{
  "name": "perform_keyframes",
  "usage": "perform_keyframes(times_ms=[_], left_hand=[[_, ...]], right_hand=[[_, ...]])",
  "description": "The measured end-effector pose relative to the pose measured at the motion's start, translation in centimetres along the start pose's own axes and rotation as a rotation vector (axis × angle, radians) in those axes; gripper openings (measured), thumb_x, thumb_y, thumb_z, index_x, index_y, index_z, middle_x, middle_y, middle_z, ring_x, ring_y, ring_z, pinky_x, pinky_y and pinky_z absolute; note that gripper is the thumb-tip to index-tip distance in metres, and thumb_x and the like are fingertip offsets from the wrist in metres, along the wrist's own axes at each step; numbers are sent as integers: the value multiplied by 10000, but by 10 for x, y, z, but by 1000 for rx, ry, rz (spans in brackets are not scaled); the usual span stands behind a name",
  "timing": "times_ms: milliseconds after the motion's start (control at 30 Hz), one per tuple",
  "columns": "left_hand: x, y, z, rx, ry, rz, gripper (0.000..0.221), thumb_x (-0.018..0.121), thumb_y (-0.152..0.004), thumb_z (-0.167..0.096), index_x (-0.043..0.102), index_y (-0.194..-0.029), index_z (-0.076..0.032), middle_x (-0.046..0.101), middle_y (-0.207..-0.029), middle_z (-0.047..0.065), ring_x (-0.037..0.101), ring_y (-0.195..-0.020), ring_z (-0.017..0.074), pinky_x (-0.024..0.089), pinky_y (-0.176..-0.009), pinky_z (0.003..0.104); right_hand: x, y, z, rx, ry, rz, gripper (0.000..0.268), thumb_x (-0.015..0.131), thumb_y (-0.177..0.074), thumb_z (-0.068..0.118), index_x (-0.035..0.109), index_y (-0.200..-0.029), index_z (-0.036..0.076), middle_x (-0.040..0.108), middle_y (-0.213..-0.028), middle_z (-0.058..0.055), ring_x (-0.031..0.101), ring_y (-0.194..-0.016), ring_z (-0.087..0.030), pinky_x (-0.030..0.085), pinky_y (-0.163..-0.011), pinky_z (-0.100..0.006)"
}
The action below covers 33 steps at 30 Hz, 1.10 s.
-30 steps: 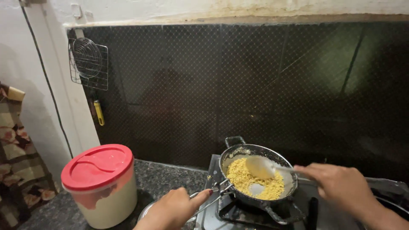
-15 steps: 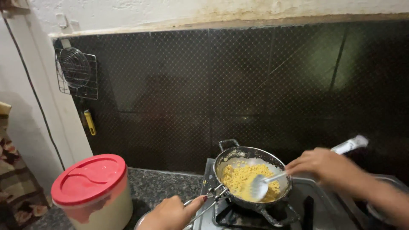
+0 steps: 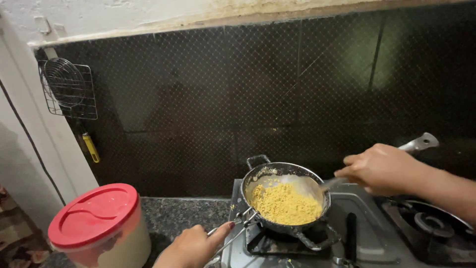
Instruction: The person stirs a yellow mixture in a pan on a stove using a spoon while holding the pan handle with a pair of tongs, then briefly sets down the spoon to place a small metal container on the counter.
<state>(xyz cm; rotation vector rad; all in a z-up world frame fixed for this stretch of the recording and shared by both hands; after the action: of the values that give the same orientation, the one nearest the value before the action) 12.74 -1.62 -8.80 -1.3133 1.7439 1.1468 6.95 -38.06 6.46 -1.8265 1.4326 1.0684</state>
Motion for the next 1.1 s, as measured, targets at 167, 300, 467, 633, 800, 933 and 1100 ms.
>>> perform_keyframes(times_ms=[167,300,467,633,800,933,1100], left_hand=[[-7,10,-5,50,22,-7,993,444,-834,-836,721,-1041,95,676,-1115,358,667,-1170,449,508,-1054,491],[-10,18,-13,96,6,23,1002,396,-860,-811,730,-973,127,700,-1051,370,700,-1103,448,518,-1015,489],[-9,17,-12,41,13,26,994,420,-848,-823,732,-1014,106,692,-1099,352,694,-1137,434,523,-1028,490],[-5,11,-7,27,12,2,1003,445,-842,-839,720,-1070,98,677,-1141,356,680,-1171,436,522,-1048,486],[3,-2,-4,57,-20,14,921,425,-827,-830,732,-1153,-25,671,-1149,358,648,-1180,470,496,-1058,515],[30,-37,8,247,-156,15,712,377,-912,-800,708,-1360,-357,676,-1085,357,673,-1090,495,522,-980,537],[20,-17,-7,259,-205,30,489,358,-940,-729,565,-1346,-552,665,-1038,320,670,-1064,486,533,-953,555]], right_hand=[[21,3,9,-63,-229,127,353,659,-911,373,751,-1243,296,767,-1075,19,735,-962,-225,571,-842,-405],[-4,14,39,38,-308,298,374,576,-934,414,726,-1260,307,765,-1078,-4,722,-988,-251,561,-891,-428],[26,-12,46,10,-420,262,323,520,-968,394,716,-1177,246,771,-1014,-22,714,-964,-241,545,-861,-436],[84,-56,16,50,-765,277,331,490,-1010,346,749,-1061,145,783,-898,30,687,-795,-162,546,-745,-380],[88,-59,-12,219,-883,272,371,515,-1029,354,806,-1082,130,643,-770,-72,526,-648,-163,436,-616,-363],[80,-62,-3,192,-744,59,384,515,-1006,414,759,-1224,215,751,-971,-48,647,-789,-135,492,-702,-330],[45,-18,21,232,-458,245,422,579,-923,417,661,-1337,434,786,-1145,47,759,-958,-138,593,-788,-330]])
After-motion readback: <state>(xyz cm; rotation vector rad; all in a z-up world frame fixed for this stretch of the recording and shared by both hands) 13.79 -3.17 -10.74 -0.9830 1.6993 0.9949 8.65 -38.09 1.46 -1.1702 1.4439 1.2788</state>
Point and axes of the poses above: each hand's wrist, its own y-axis away from the middle knuckle, its own x-axis out of the palm, z = x × y, the point moved 9 cm from there along -y, towards the middle knuckle
